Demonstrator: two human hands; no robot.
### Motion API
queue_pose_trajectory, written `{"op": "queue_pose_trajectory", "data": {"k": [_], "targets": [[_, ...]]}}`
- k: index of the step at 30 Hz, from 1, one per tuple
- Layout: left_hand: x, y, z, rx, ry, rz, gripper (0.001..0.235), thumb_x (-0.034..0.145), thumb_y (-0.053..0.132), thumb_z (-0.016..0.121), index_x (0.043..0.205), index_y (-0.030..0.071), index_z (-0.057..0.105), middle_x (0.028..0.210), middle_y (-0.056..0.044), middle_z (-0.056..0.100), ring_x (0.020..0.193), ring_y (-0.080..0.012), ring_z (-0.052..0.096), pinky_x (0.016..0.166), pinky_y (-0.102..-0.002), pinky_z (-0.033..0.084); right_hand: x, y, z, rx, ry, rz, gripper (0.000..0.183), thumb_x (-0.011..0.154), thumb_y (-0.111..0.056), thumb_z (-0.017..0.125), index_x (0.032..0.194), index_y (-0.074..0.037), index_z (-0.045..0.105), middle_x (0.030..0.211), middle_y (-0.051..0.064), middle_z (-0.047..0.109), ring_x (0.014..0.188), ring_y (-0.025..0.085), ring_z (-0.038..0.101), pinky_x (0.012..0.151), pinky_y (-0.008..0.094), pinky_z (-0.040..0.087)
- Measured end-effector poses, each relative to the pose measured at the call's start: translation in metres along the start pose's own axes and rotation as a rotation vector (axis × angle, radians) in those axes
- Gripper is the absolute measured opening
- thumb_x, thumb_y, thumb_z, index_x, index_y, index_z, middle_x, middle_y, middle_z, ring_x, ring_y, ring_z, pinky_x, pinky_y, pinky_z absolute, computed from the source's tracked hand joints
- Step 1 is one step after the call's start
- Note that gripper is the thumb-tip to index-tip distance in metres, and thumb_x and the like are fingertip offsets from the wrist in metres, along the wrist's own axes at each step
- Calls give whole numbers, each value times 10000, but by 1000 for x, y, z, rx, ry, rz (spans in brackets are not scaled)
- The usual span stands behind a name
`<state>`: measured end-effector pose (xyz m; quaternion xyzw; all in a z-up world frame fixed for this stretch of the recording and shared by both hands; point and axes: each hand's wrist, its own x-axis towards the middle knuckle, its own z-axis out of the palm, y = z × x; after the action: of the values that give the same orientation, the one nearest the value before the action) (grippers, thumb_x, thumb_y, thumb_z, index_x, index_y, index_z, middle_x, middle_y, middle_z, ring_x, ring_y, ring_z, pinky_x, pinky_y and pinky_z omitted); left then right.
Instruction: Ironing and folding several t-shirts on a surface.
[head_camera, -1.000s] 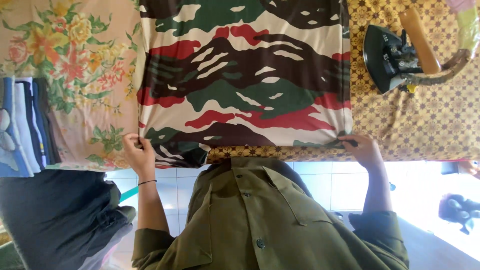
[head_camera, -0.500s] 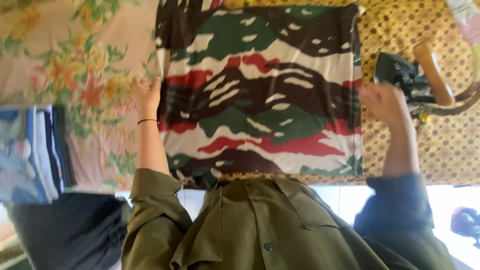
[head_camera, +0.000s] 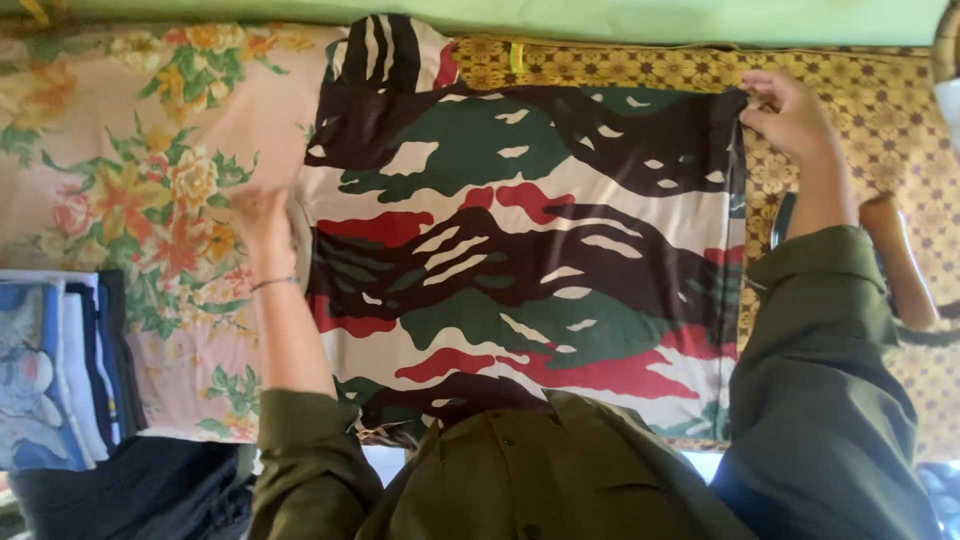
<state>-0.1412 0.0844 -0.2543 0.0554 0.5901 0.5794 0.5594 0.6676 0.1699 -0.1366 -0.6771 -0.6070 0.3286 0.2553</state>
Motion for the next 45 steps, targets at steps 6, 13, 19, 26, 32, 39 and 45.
{"op": "queue_pose_trajectory", "data": {"k": [6, 13, 19, 26, 32, 39, 45], "targets": [[21, 17, 94, 1278, 146, 994, 181, 955, 200, 806, 977, 32, 744, 976, -125, 727, 971, -266, 686, 864, -429, 567, 35, 41, -17, -205, -250, 172, 462, 923, -80, 801, 1372, -52, 696, 1133, 96, 688, 921, 158, 612, 769, 324, 488], [21, 51, 153, 819, -204, 239, 166, 964, 124, 759, 986, -17, 675, 789, -91, 704, 543, -121, 654, 465, -229, 502, 26, 29, -23, -105, -154, 276, 360, 977, -156, 710, 1321, -51, 688, 1023, 24, 691, 752, 117, 573, 615, 287, 453], [43, 72, 153, 686, -312, -25, 131, 993, 80, 764, 998, -37, 706, 847, -77, 705, 624, -113, 701, 567, -199, 561, 23, 65, -11, -36, -179, 211, 318, 970, -136, 770, 1280, -95, 713, 997, 23, 683, 791, 133, 569, 665, 320, 446], [73, 26, 136, 627, -197, 647, 185, 1051, 41, 667, 1082, -119, 580, 927, -151, 658, 703, -229, 751, 632, -303, 650, 3, 109, 13, -350, 317, -127, 230, 933, -40, 827, 1121, -38, 694, 1080, 131, 685, 989, 304, 599, 898, 458, 494], [-119, 20, 151, 1171, -228, 1055, 662, 1214, 141, 575, 1639, -21, 94, 1657, -341, 147, 1579, -435, 339, 1341, -499, 372, -105, -16, 68, -547, 454, -162, 485, 1174, -195, 605, 1601, -19, 456, 1613, 209, 436, 1529, 433, 355, 1269, 632, 204], [-195, -10, 45, 1705, -292, 1108, 684, 1073, 422, 478, 1650, 110, 283, 1716, -212, 192, 1570, -505, 184, 1272, -644, 112, -228, -43, 88, -584, 116, -138, 696, 1087, -357, 483, 1662, -3, 315, 1734, 184, 260, 1606, 421, 170, 1270, 637, 109], [-222, -27, 34, 2055, 22, 888, 640, 1144, 434, 444, 1703, 154, 305, 1761, -181, 202, 1588, -494, 152, 1222, -700, 58, -274, -58, 89, -567, 56, -90, 734, 1122, -465, 483, 1680, -30, 284, 1757, 157, 213, 1619, 416, 129, 1284, 656, 54]]}}
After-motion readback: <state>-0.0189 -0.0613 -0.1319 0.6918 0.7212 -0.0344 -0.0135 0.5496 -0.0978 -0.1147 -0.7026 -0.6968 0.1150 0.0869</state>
